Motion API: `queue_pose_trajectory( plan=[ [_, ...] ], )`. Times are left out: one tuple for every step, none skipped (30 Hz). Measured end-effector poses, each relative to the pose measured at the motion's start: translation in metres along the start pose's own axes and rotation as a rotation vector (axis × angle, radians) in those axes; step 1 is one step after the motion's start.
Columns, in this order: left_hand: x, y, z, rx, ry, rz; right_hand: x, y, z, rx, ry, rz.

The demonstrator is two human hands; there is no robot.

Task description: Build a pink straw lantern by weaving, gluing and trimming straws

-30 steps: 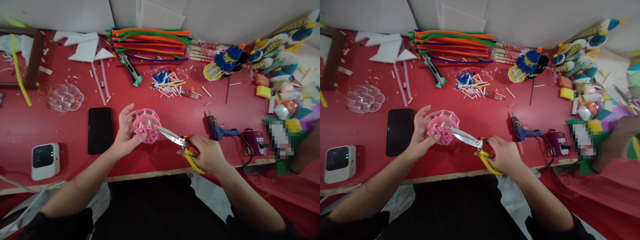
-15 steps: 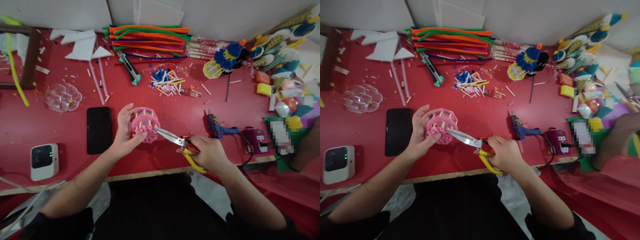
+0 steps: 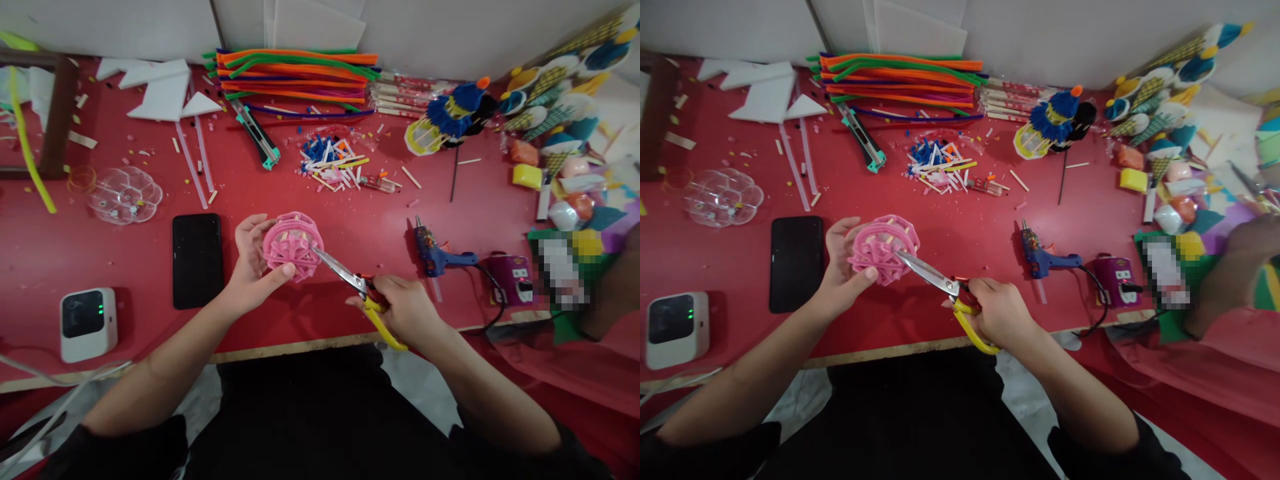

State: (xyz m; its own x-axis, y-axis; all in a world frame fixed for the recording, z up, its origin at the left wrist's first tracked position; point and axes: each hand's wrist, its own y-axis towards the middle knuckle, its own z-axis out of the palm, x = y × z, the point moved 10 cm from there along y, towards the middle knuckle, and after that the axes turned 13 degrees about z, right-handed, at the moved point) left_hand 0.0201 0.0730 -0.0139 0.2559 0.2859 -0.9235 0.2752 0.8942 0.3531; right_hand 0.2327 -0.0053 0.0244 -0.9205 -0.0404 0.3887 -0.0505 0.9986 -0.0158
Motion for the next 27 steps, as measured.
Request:
queue_pose_trajectory(
  plan=[
    [0.000, 0.000, -0.001, -0.010, 0.001, -0.002, -0.001, 0.000, 0.002, 0.005, -0.002, 0.008],
    [0.001, 0.000, -0.003, -0.020, 0.001, -0.006, -0.001, -0.001, 0.004, 0.007, -0.003, 0.015],
    [0.001, 0.000, -0.004, -0.031, 0.000, -0.006, -0.002, -0.001, 0.005, 0.006, -0.003, 0.019],
    [0.001, 0.000, -0.005, -0.042, -0.001, -0.004, -0.002, 0.000, 0.005, -0.001, -0.003, 0.020],
    [0.000, 0.001, -0.007, -0.054, 0.001, 0.001, -0.002, 0.000, 0.004, -0.012, -0.003, 0.019],
    [0.000, 0.001, -0.008, -0.065, 0.007, 0.006, -0.001, 0.001, 0.002, -0.024, -0.007, 0.018],
    [-0.001, 0.001, -0.010, -0.074, 0.017, 0.012, -0.001, 0.002, 0.000, -0.039, -0.010, 0.010],
    [-0.002, 0.002, -0.010, -0.079, 0.031, 0.021, 0.001, 0.003, -0.003, -0.054, -0.016, 0.000],
    [-0.004, 0.002, -0.011, -0.080, 0.050, 0.036, 0.002, 0.004, -0.005, -0.068, -0.022, -0.011],
    [-0.006, 0.003, -0.011, -0.077, 0.071, 0.056, 0.003, 0.004, -0.007, -0.077, -0.027, -0.020],
    [-0.008, 0.003, -0.011, -0.074, 0.092, 0.081, 0.004, 0.004, -0.008, -0.078, -0.031, -0.026],
    [-0.010, 0.003, -0.011, -0.075, 0.112, 0.104, 0.004, 0.005, -0.009, -0.074, -0.034, -0.026],
    [-0.010, 0.003, -0.012, -0.083, 0.128, 0.119, 0.003, 0.005, -0.009, -0.071, -0.038, -0.022],
    [-0.010, 0.002, -0.014, -0.096, 0.137, 0.123, 0.002, 0.005, -0.009, -0.069, -0.042, -0.015],
    [-0.009, 0.002, -0.015, -0.111, 0.137, 0.118, 0.002, 0.004, -0.010, -0.071, -0.045, -0.011],
    [-0.007, 0.002, -0.016, -0.120, 0.128, 0.109, 0.001, 0.004, -0.011, -0.075, -0.047, -0.010],
    [-0.005, 0.002, -0.015, -0.118, 0.112, 0.099, 0.000, 0.004, -0.011, -0.076, -0.050, -0.011],
    [-0.004, 0.003, -0.013, -0.102, 0.091, 0.093, 0.000, 0.004, -0.012, -0.076, -0.052, -0.015],
    [-0.004, 0.004, -0.010, -0.076, 0.068, 0.094, 0.000, 0.005, -0.012, -0.072, -0.055, -0.019],
    [-0.005, 0.005, -0.007, -0.049, 0.048, 0.097, 0.000, 0.005, -0.013, -0.066, -0.059, -0.025],
    [-0.006, 0.005, -0.004, -0.028, 0.034, 0.097, 0.000, 0.006, -0.013, -0.059, -0.064, -0.031],
    [-0.006, 0.006, -0.002, -0.016, 0.023, 0.094, 0.000, 0.007, -0.013, -0.050, -0.070, -0.036],
    [-0.007, 0.006, -0.001, -0.013, 0.016, 0.089, 0.001, 0.007, -0.014, -0.044, -0.075, -0.043],
    [-0.008, 0.006, -0.001, -0.018, 0.011, 0.081, 0.001, 0.008, -0.014, -0.037, -0.079, -0.049],
    [-0.008, 0.006, -0.001, -0.027, 0.007, 0.073, 0.001, 0.008, -0.014, -0.032, -0.082, -0.055],
    [-0.008, 0.006, -0.002, -0.034, 0.003, 0.066, 0.001, 0.008, -0.015, -0.028, -0.084, -0.060],
    [-0.008, 0.006, -0.002, -0.037, -0.001, 0.060, 0.001, 0.008, -0.015, -0.025, -0.084, -0.064]
  ],
)
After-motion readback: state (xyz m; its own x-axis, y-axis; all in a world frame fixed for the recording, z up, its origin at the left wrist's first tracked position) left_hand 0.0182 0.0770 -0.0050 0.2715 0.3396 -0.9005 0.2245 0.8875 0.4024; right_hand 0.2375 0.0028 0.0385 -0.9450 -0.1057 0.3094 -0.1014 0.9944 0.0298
